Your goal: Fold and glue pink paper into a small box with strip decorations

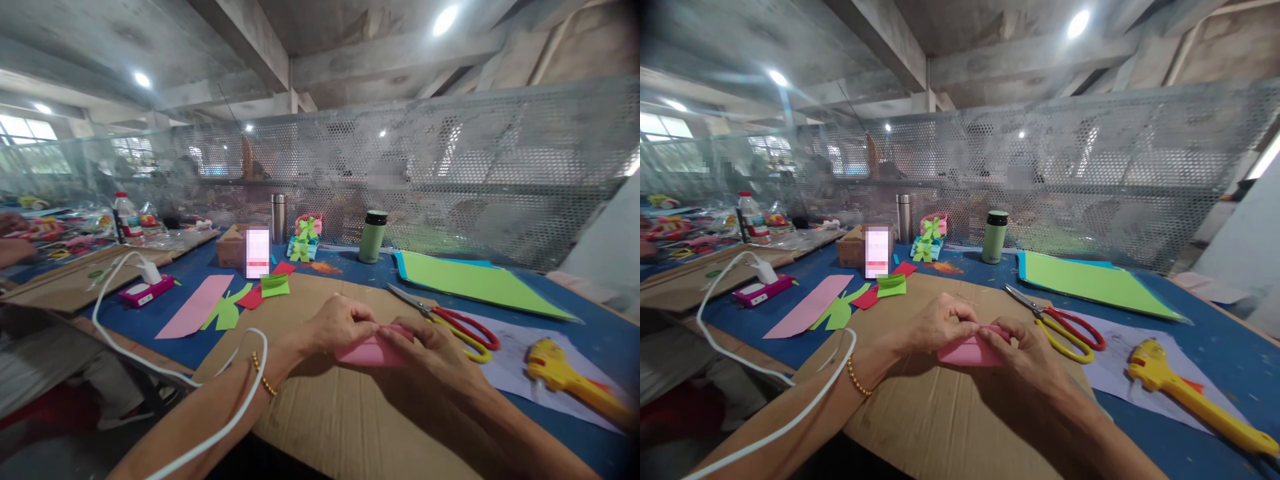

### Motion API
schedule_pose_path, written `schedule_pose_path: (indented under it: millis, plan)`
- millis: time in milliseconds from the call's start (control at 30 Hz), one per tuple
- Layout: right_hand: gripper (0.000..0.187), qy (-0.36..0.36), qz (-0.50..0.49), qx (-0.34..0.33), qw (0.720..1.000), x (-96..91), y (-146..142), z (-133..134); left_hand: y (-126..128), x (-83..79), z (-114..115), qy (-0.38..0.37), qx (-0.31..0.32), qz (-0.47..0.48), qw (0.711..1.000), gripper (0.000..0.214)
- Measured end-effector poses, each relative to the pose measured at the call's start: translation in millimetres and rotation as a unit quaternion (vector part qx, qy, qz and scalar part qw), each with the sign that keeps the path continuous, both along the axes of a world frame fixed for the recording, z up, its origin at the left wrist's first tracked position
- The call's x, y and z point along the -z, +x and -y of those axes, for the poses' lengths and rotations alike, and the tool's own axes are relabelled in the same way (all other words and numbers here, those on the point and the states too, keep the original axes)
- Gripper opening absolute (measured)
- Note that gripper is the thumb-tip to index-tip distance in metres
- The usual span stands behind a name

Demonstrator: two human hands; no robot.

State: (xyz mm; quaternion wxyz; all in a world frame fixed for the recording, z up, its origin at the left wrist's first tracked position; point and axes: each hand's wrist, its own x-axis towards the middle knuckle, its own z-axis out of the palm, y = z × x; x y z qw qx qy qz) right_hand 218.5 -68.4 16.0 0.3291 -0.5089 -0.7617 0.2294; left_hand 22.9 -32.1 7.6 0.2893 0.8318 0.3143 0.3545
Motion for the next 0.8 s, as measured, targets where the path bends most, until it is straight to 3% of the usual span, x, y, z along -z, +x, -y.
schedule_pose_path:
  millis: [233,467,800]
  plan:
    - [0.053,0.014,0.023,-0.006,1.0,-0.6,-0.5,-0.1,0.2,2.3,-2.7,0.033,0.018,-0.002,0.999,0.021]
    - [0.056,0.014,0.023,-0.027,0.999,3.6,-0.7,-3.6,0.7,-0.5,1.6,0.125,-0.003,-0.04,0.991,0.022]
    - [0.051,0.021,0.01,-0.007,1.0,4.0,5.0,-6.6,-0.5,-2.2,1.7,0.103,-0.031,-0.048,0.993,0.026]
